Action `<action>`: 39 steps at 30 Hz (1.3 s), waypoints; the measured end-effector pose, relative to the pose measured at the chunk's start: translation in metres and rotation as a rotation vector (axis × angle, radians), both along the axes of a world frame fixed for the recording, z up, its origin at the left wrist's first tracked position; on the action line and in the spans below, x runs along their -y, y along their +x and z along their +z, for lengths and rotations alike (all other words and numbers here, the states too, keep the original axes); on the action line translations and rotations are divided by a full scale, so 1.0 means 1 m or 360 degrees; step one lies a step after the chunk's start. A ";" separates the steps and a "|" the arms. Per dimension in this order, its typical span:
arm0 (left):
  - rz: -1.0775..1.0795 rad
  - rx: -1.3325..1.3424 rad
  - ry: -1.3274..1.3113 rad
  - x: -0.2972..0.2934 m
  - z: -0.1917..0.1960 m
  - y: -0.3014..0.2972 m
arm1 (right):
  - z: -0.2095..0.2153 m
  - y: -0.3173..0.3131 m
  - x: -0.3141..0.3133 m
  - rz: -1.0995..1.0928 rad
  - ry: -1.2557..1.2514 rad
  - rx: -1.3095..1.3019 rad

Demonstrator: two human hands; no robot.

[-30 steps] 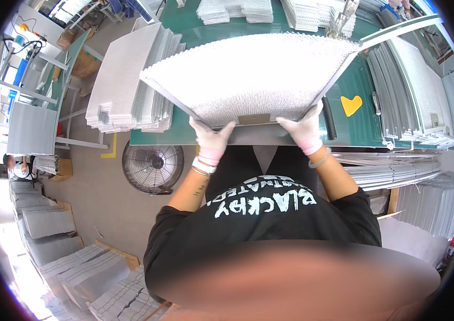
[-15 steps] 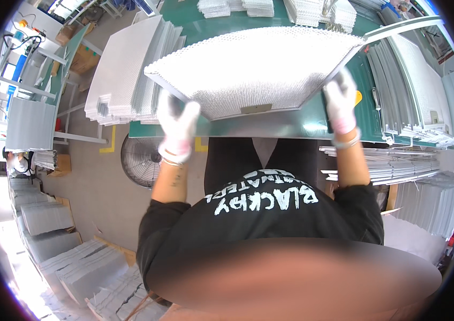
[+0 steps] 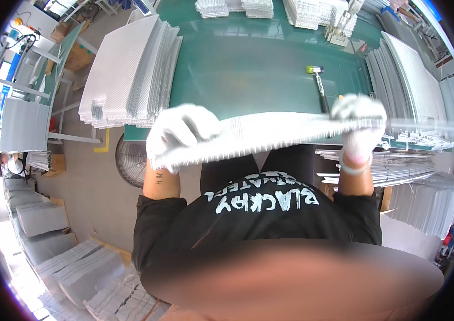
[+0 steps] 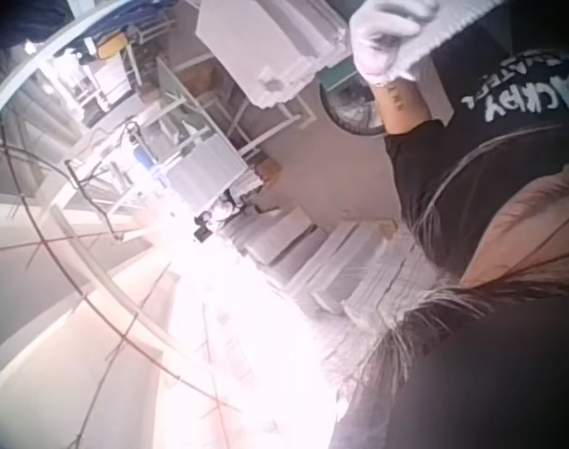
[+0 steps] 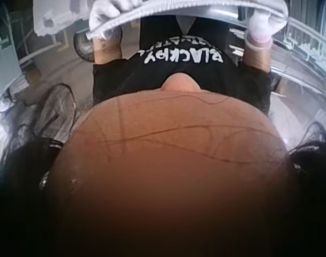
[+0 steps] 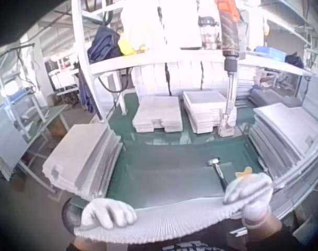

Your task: Assembling metal frames onto mesh filter pads using a hammer and a power drill.

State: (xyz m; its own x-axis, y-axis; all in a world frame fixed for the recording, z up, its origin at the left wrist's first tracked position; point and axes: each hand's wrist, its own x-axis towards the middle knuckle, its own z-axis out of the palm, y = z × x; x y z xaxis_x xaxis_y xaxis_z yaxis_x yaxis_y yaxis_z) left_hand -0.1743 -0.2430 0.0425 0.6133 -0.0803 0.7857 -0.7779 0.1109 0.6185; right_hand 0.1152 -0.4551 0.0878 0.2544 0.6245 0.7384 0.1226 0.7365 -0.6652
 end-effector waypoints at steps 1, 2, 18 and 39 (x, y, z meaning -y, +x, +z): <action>-0.0260 -0.0040 0.0063 -0.005 -0.014 0.002 | 0.001 -0.004 0.010 0.0058 0.0031 0.0117; -0.0263 -0.0329 0.0146 -0.003 -0.019 0.003 | -0.006 -0.007 0.020 0.0031 0.0101 0.0101; 0.0182 -0.1551 0.1622 0.018 -0.066 0.107 | -0.047 -0.021 0.067 -0.0221 0.0263 0.0356; 0.2163 0.0018 -0.0349 0.025 0.041 0.011 | 0.014 0.014 -0.062 -0.0379 -0.0295 -0.0110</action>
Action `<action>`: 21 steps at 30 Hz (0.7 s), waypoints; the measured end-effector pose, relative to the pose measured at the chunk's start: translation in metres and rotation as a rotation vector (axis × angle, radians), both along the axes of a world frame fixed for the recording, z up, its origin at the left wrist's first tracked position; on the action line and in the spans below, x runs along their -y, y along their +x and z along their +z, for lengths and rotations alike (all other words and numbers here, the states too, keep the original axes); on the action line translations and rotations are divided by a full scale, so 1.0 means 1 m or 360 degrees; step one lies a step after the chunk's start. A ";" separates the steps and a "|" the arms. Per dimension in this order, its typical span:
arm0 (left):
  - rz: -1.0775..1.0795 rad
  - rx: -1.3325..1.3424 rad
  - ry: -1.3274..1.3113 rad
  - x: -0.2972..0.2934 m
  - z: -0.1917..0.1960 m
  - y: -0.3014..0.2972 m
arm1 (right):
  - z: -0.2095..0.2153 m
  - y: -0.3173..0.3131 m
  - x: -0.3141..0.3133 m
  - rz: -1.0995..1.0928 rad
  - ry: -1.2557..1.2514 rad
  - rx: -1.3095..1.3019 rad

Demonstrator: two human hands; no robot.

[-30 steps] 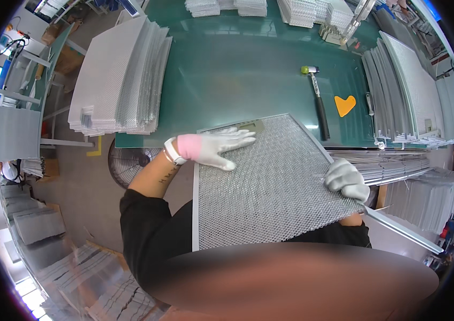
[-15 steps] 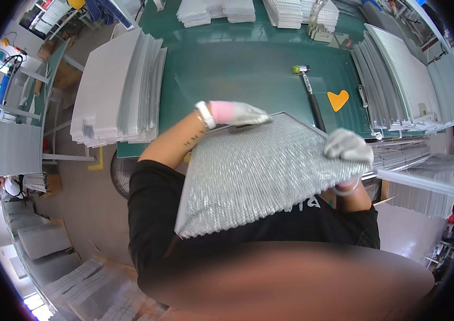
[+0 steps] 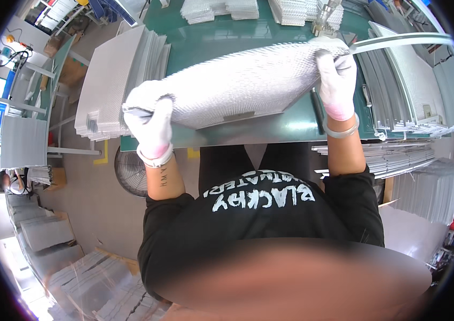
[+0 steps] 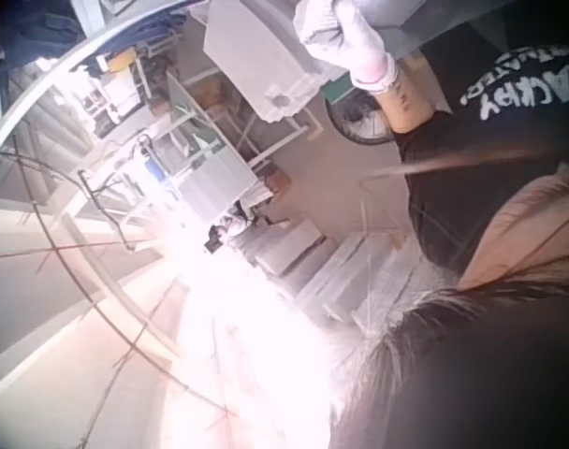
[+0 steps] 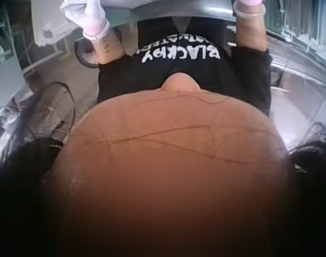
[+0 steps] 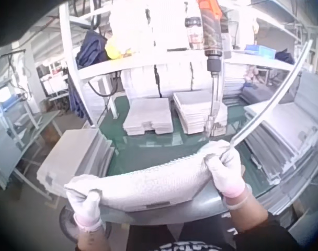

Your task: Assembling metal frames onto mesh filter pads using a hammer and a power drill.

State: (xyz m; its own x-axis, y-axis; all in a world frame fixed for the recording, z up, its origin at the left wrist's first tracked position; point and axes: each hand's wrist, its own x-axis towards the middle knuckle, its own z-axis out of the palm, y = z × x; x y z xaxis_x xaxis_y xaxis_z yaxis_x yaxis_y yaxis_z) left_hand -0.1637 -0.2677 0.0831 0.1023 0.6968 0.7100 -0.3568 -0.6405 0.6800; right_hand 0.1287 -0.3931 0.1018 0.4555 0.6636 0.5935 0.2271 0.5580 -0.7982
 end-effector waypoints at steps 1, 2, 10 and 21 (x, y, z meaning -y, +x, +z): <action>-0.0056 -0.0067 0.0227 0.000 0.000 0.002 | -0.006 0.003 0.001 0.0006 0.0076 -0.0071; -0.0050 -0.0070 0.0223 0.000 -0.001 0.001 | -0.008 0.001 0.005 -0.0052 0.0114 -0.0057; -0.1398 -0.1341 0.0122 0.000 -0.036 -0.041 | -0.034 -0.016 0.064 0.0493 0.0433 0.0184; -0.1414 -0.1878 0.0730 -0.011 -0.069 -0.024 | -0.040 -0.038 0.116 0.0423 0.0238 0.0479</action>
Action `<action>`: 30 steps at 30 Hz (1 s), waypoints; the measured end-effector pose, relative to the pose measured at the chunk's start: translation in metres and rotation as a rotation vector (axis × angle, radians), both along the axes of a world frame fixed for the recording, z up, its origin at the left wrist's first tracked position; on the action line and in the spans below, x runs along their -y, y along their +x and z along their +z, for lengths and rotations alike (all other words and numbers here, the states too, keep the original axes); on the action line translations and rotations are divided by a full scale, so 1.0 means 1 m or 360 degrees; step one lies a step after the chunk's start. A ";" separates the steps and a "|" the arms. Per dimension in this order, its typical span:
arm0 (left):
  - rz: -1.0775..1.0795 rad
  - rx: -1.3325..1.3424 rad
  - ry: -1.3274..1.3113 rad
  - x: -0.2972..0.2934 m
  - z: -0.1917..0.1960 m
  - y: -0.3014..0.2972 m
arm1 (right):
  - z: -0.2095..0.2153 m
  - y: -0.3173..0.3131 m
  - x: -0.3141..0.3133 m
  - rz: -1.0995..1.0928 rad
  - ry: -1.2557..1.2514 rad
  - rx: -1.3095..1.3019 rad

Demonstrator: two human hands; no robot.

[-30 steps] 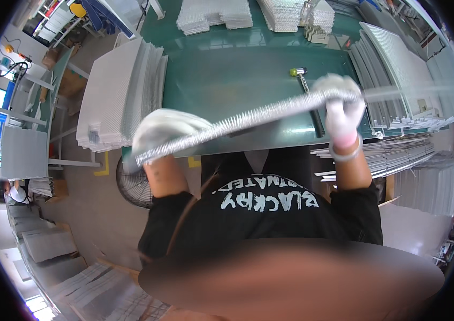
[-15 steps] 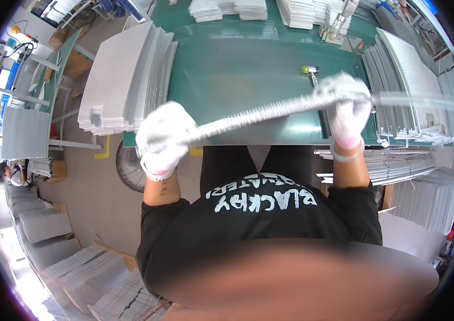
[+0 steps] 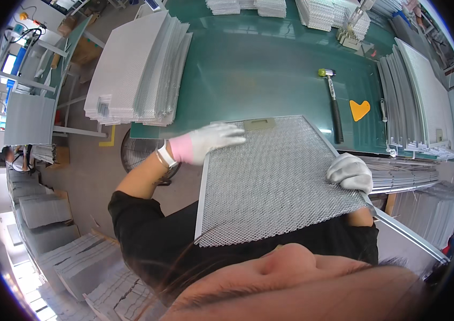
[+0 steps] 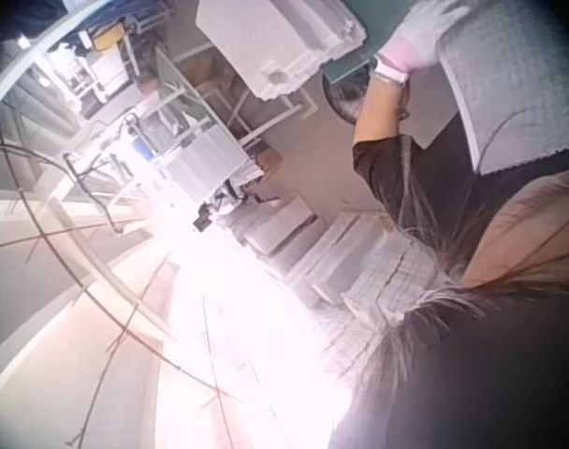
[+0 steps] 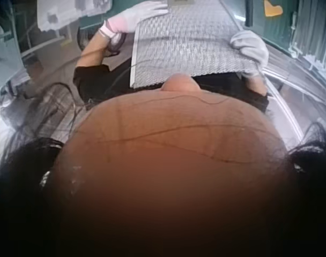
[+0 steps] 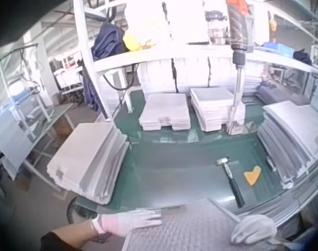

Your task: Assembling metal frames onto mesh filter pads using a hammer and a power drill.

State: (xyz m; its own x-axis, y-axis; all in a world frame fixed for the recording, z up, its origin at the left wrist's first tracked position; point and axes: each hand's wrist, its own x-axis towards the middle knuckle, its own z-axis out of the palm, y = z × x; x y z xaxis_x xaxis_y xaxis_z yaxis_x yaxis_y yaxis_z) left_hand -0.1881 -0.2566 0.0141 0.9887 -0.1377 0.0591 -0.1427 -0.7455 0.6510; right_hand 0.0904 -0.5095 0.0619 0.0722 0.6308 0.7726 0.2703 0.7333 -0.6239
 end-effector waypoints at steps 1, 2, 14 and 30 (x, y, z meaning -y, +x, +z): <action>0.0070 -0.0006 0.0196 -0.008 -0.007 0.005 | -0.007 0.003 0.003 -0.0006 -0.0001 0.0004; 0.0140 -0.0010 0.0393 -0.015 -0.013 0.008 | -0.020 0.010 0.008 0.0108 0.0004 -0.0009; 0.0657 0.1115 -0.0704 -0.002 0.077 -0.004 | 0.025 0.049 -0.092 -0.0669 -0.0347 -0.0014; 0.1631 0.1646 -0.0660 -0.039 0.067 0.041 | 0.042 0.027 -0.158 -0.0858 0.0146 -0.0528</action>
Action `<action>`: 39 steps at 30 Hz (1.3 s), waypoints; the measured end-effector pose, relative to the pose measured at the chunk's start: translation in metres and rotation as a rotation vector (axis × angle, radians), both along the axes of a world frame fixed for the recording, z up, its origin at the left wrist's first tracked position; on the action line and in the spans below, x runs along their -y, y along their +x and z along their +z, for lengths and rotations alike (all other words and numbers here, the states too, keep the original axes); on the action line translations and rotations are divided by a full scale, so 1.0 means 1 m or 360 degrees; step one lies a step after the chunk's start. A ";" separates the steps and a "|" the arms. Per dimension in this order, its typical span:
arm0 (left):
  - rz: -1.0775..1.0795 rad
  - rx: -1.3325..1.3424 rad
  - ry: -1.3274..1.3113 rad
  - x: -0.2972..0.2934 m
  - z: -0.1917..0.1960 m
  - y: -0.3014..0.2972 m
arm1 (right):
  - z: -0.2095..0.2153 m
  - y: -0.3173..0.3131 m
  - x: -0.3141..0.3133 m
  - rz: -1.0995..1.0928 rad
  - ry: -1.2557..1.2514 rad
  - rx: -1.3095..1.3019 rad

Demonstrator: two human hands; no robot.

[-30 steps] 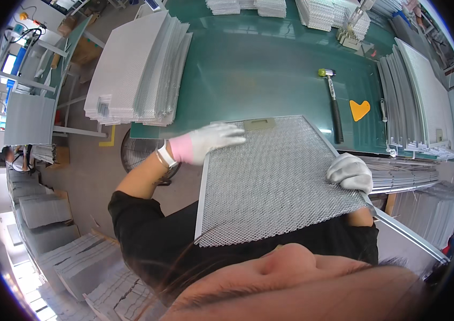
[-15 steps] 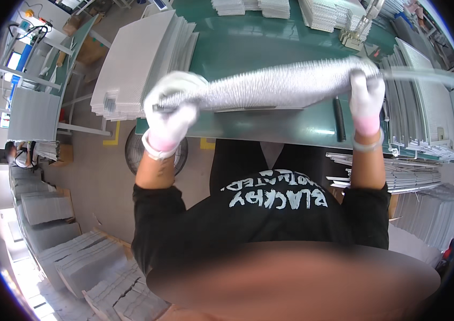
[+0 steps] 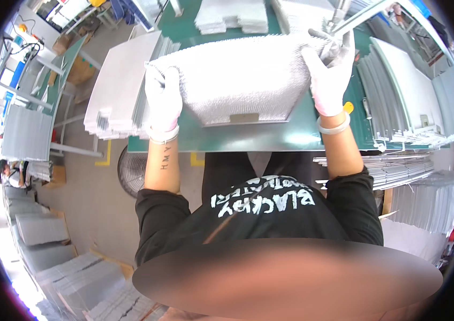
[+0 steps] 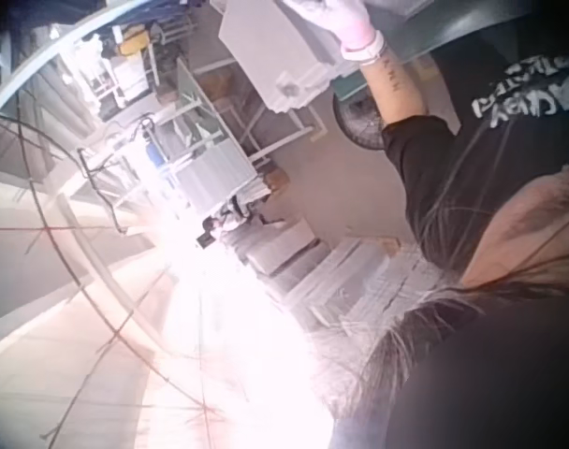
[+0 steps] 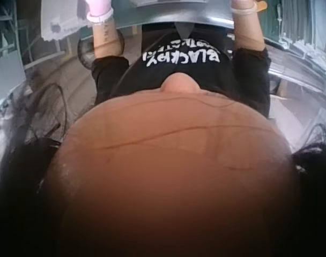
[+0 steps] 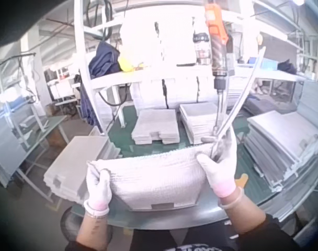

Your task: Assembling metal frames onto mesh filter pads using a hammer and a power drill.

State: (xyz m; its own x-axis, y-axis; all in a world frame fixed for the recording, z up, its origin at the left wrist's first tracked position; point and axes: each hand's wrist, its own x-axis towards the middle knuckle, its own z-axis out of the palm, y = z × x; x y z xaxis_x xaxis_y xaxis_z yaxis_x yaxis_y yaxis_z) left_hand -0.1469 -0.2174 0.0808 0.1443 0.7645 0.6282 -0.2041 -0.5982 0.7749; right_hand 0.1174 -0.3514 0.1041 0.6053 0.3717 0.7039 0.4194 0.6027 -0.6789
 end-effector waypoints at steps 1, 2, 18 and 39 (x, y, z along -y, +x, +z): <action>-0.0010 0.0023 0.0019 0.000 -0.001 -0.001 | 0.015 -0.010 0.000 0.0124 0.0246 0.0009; 0.0058 -0.0059 0.0051 -0.004 -0.006 -0.004 | 0.018 -0.005 0.006 0.0107 0.0268 0.0033; -0.0588 -0.0272 0.0098 0.020 0.017 0.000 | 0.119 0.037 0.047 0.0429 -0.0730 0.2102; -0.0002 0.0670 0.0227 0.039 0.026 0.037 | 0.133 -0.017 0.009 0.0826 -0.1069 0.1971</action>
State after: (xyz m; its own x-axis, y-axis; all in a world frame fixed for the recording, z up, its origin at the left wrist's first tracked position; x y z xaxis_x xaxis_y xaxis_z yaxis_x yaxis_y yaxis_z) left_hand -0.1098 -0.2566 0.1069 -0.1458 0.6661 0.7314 -0.4851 -0.6925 0.5340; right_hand 0.1008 -0.3602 0.2367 -0.5263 0.8052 0.2734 0.7626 0.5891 -0.2670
